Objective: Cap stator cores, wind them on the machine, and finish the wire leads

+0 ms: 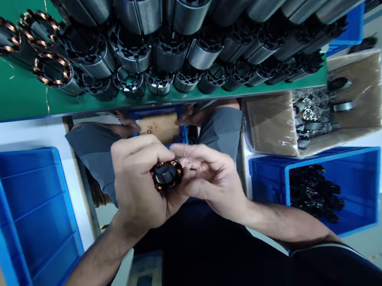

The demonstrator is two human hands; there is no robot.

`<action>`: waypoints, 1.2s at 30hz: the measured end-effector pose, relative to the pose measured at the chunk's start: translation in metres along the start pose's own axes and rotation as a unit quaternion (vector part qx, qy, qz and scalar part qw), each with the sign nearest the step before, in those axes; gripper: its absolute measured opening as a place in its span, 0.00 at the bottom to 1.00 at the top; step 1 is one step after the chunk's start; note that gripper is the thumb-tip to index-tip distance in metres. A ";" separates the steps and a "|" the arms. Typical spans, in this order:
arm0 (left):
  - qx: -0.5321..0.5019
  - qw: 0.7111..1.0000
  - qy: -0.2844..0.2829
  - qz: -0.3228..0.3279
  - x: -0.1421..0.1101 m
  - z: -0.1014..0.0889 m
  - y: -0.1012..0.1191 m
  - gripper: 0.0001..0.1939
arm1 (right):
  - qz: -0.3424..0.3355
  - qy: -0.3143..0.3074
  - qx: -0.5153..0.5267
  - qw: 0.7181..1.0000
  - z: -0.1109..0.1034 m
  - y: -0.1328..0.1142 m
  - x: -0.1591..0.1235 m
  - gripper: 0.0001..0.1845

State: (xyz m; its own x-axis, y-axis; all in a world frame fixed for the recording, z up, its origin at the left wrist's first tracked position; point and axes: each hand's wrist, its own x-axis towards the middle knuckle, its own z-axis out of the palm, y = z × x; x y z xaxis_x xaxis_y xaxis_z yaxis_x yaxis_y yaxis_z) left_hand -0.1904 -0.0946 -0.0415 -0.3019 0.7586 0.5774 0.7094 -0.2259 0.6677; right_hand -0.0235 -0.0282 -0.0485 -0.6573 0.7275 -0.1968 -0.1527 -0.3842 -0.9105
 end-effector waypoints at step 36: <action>-0.183 0.921 -0.287 -0.188 -0.002 -0.036 0.012 0.16 | 0.017 -0.229 -0.234 0.945 -0.079 -0.093 0.035 0.15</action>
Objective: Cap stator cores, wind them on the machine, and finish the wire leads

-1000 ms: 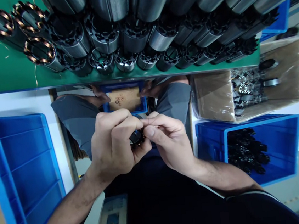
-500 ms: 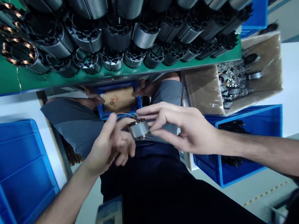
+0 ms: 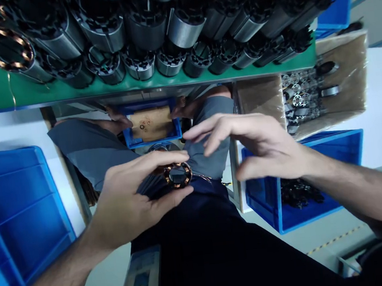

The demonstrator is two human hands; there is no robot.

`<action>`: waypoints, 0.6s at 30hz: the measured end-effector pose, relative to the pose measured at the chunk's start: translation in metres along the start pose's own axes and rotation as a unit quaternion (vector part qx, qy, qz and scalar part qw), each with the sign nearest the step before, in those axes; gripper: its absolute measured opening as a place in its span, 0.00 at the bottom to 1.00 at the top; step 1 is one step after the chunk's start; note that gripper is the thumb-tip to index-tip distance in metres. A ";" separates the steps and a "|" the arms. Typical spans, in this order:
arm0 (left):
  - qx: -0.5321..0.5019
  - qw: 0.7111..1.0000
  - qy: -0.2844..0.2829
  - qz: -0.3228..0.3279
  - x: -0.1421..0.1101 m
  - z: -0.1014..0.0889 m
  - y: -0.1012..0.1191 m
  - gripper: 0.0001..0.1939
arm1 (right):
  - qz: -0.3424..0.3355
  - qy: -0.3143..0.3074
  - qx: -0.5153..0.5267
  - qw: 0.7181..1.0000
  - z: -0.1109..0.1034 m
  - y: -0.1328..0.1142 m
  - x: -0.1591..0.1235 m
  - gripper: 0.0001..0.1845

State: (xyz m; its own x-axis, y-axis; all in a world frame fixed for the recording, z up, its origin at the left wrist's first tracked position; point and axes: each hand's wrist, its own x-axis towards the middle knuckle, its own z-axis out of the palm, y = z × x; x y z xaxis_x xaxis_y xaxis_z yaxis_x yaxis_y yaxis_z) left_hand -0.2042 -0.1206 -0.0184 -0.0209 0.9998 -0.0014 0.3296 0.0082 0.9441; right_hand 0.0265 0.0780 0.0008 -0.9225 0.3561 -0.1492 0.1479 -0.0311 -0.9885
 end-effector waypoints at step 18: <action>0.144 0.978 0.089 0.125 -0.001 0.004 0.002 0.12 | 0.077 -0.088 -0.040 0.992 -0.013 -0.023 0.004 0.15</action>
State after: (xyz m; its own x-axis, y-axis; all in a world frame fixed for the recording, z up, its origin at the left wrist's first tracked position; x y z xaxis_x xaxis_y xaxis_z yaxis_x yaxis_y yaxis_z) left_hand -0.1991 -0.1214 -0.0175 -0.0625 0.9523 0.2988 0.5963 -0.2044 0.7763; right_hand 0.0242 0.0920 0.0228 -0.9337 0.1846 -0.3069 0.3129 0.0037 -0.9498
